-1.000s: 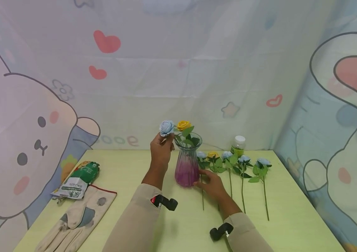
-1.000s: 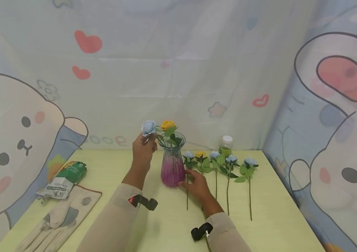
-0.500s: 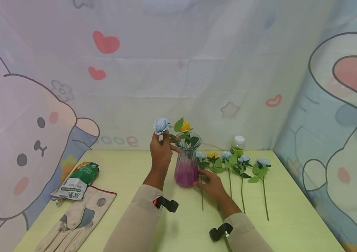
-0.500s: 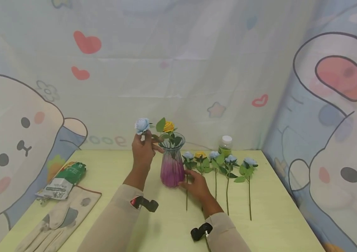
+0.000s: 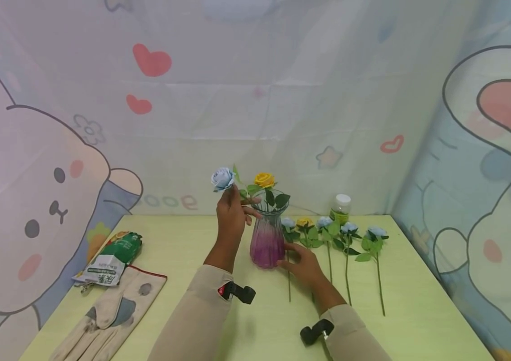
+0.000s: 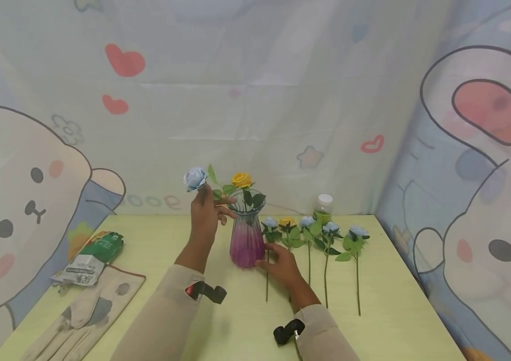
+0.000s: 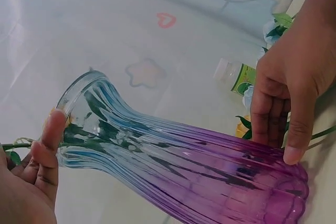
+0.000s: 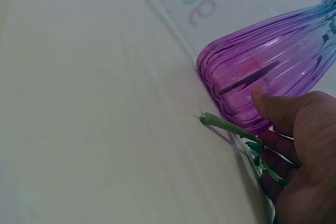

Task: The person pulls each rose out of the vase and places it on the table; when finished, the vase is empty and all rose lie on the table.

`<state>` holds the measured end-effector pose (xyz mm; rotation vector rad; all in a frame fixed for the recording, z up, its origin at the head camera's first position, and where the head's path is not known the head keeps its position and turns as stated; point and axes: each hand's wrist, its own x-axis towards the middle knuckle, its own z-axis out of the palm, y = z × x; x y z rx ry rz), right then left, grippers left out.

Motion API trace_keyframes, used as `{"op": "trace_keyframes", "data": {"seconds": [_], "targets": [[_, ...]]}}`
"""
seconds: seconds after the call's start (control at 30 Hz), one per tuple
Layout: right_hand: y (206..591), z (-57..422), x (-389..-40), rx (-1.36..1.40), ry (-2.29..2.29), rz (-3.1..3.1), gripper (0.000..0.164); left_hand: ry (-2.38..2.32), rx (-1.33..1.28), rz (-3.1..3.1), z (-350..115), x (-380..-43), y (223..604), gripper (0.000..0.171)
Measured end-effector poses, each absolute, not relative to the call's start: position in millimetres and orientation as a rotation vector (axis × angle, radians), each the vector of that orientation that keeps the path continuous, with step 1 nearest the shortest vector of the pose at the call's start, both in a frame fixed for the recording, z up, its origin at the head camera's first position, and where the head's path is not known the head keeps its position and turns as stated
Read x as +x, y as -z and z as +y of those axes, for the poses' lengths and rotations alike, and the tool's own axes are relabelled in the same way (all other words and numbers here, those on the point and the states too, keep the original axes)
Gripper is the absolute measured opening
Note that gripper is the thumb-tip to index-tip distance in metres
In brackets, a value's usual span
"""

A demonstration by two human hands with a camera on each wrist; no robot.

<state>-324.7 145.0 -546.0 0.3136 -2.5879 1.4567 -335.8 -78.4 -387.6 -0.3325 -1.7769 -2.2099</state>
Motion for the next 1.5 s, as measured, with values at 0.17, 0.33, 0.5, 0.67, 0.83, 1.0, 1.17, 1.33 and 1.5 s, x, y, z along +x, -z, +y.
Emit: {"op": "trace_keyframes", "data": {"seconds": [0.17, 0.33, 0.5, 0.67, 0.83, 1.0, 1.17, 1.33, 1.5], "targets": [[548, 145, -326, 0.315, -1.496, -2.568, 0.054, 2.302, -0.373, -1.723, -81, -337, 393, 0.058], [548, 144, -325, 0.296, -1.522, -2.567, 0.054, 2.416, -0.429, -1.652, -87, -339, 403, 0.065], [546, 143, -325, 0.297, -1.544, -2.559, 0.055, 2.455, -0.511, -1.673, -91, -341, 414, 0.077], [546, 144, -325, 0.308, -1.516, -2.566, 0.055, 2.481, -0.565, -1.664, -91, -341, 423, 0.075], [546, 143, -324, 0.309, -1.484, -2.574, 0.056, 2.439, -0.534, -1.642, -89, -338, 424, 0.040], [545, 143, -322, 0.304, -1.479, -2.566, 0.055, 2.415, -0.410, -1.598, -83, -337, 420, 0.023], [546, 143, -322, 0.300, -1.452, -2.579, 0.054, 2.391, -0.313, -1.499, -77, -336, 414, 0.015], [545, 142, -322, 0.289, -1.469, -2.584, 0.053, 2.344, -0.344, -1.386, -75, -337, 411, 0.015], [545, 143, -324, 0.285, -1.470, -2.577, 0.052, 2.323, -0.369, -1.379, -78, -338, 409, 0.023]]}}
